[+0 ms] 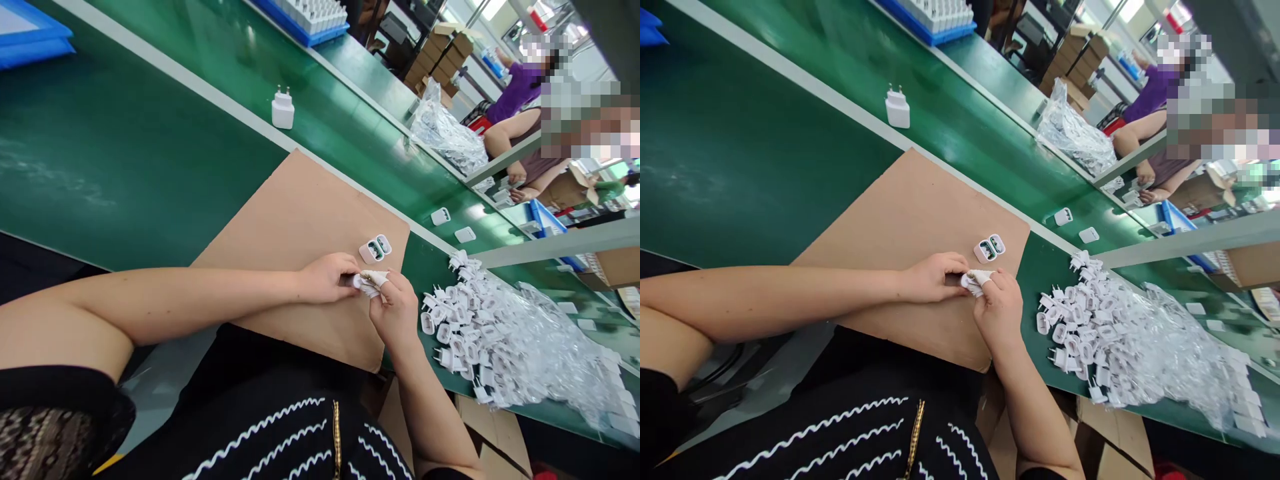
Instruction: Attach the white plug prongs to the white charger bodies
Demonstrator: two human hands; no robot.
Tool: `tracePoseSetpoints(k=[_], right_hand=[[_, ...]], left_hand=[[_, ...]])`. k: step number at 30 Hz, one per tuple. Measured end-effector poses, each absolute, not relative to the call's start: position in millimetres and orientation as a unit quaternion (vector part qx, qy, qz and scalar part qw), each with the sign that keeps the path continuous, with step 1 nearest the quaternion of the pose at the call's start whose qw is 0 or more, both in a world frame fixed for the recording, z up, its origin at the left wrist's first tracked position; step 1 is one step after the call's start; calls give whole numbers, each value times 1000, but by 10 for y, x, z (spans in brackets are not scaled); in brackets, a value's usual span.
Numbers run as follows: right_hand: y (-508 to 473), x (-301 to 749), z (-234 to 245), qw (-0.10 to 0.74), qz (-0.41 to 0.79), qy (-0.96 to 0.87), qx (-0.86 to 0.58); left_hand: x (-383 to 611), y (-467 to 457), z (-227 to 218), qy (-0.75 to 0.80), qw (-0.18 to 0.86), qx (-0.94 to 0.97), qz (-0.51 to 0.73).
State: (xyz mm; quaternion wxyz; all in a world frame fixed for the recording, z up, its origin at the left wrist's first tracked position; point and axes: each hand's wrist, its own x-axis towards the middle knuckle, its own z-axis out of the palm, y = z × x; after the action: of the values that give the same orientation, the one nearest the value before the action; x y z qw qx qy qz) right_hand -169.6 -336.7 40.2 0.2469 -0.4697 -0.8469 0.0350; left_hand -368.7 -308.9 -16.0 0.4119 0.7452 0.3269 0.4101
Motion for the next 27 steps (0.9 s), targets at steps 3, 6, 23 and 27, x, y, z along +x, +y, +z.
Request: tracePoseSetpoints(k=[3, 6, 23, 27], right_hand=[[-3393, -1700, 335, 260, 56, -841, -470], [-3450, -1710, 288, 281, 110, -814, -496], [-2018, 114, 564, -23, -36, -592, -805], [-2054, 96, 579, 8, -17, -612, -790]], left_hand=[[-3677, -3103, -158, 334, 414, 739, 414], [-3668, -3125, -130, 343, 424, 731, 409], [-4076, -1290, 276, 584, 279, 637, 419], [-4059, -722, 135, 649, 250, 618, 367]])
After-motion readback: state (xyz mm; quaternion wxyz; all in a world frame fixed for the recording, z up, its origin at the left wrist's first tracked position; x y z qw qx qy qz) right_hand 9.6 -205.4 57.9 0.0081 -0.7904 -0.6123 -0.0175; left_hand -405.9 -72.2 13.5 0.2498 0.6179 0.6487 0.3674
